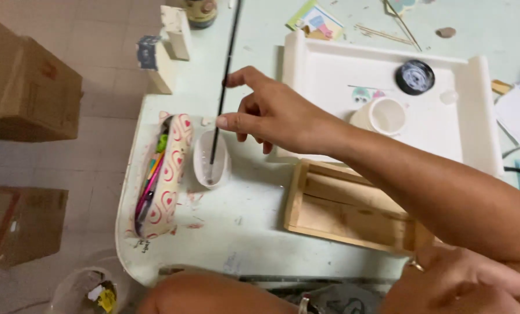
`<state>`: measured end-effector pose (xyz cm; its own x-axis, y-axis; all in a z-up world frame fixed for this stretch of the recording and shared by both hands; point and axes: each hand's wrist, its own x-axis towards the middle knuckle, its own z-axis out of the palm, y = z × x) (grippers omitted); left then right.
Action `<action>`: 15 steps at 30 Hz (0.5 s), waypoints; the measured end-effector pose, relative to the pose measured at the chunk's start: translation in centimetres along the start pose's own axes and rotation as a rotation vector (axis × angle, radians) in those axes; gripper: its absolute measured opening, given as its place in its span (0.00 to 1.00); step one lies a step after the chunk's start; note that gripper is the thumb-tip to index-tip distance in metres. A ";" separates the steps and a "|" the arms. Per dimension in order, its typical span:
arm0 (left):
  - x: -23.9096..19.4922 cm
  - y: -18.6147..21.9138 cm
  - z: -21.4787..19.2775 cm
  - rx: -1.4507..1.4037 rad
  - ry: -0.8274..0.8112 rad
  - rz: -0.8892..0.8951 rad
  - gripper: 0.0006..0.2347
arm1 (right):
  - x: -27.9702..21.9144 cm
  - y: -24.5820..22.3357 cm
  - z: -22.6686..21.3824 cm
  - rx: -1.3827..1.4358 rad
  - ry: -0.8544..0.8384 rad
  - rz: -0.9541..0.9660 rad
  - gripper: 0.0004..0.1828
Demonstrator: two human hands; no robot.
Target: Painting the roofs of miniature wooden houses and organizing craft supplies on a workshop table.
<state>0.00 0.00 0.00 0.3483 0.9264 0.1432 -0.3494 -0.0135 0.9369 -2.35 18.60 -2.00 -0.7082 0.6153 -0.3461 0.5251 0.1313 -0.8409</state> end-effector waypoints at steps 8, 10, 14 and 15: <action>3.8 -2.7 -0.6 0.688 -0.231 0.397 0.04 | -18.5 4.8 -5.0 0.010 0.707 -0.216 0.14; 4.7 -1.8 -2.6 0.922 -0.123 0.336 0.05 | -23.3 11.3 -4.4 0.115 0.982 -0.119 0.12; 5.6 -1.9 -7.2 1.495 0.404 0.009 0.12 | -32.8 22.1 -0.6 0.211 1.466 -0.022 0.24; 5.3 -2.7 -8.0 1.487 0.381 0.015 0.12 | -33.4 22.7 0.0 0.206 1.484 -0.006 0.24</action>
<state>-4.13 7.92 -4.32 0.0352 0.9578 0.2851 0.8883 -0.1608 0.4303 33.24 1.06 -9.49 0.4667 0.8399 0.2770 0.3602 0.1056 -0.9269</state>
